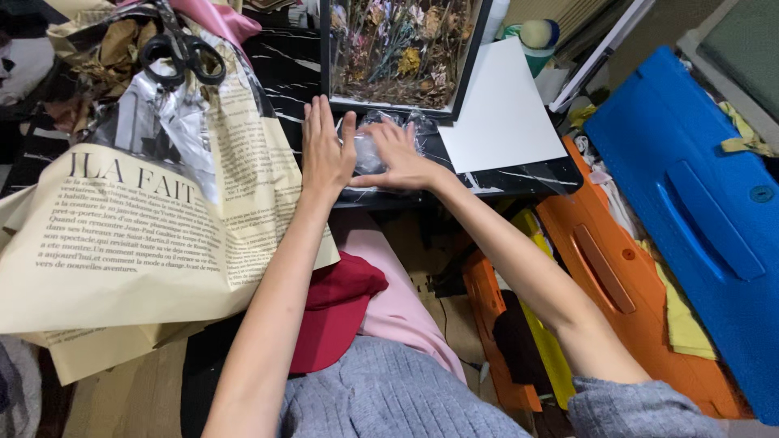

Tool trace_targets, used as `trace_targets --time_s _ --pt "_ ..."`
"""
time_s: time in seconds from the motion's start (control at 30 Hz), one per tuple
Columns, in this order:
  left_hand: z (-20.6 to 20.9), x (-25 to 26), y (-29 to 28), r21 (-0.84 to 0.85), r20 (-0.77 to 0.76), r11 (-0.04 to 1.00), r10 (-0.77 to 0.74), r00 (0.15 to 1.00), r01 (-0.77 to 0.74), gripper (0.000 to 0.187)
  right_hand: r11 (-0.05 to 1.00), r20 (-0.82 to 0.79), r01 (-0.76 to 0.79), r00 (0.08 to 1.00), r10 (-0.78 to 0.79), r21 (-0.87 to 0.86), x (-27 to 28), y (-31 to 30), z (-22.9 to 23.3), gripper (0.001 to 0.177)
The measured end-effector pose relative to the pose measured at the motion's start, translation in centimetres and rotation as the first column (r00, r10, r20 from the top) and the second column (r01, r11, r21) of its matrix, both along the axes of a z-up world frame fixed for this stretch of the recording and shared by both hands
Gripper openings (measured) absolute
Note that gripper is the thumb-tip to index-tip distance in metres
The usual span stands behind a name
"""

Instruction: The person assembles a shadow box frame containing dried flowers. They place a white backing board into the frame, close the frame, and then reposition the frame and other items on the desk.

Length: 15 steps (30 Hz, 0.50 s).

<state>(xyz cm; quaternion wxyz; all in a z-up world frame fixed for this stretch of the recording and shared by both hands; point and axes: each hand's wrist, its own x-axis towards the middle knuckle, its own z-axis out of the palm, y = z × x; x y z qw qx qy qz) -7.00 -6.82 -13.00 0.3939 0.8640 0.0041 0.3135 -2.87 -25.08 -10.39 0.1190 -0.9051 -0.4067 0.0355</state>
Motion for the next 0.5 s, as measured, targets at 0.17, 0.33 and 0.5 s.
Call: trace_targets --time_s 0.17,0.33,0.5 --pt "0.5 -1.0 0.7 0.103 0.033 0.991 -0.090 0.995 0.086 0.082 0.998 -0.074 0.056 0.996 -0.054 0.026 1.1 0.5 -1.1 0.075" --pt "0.8 -1.5 0.6 0.114 -0.021 0.992 -0.051 0.999 0.053 0.083 0.997 -0.027 0.028 0.999 -0.027 0.072 0.2 0.7 -0.2 0.079" --pt "0.7 -1.6 0.5 0.081 -0.032 0.996 -0.035 0.999 0.038 0.086 0.945 0.020 -0.093 0.996 0.092 0.314 -0.7 0.9 0.5 0.064"
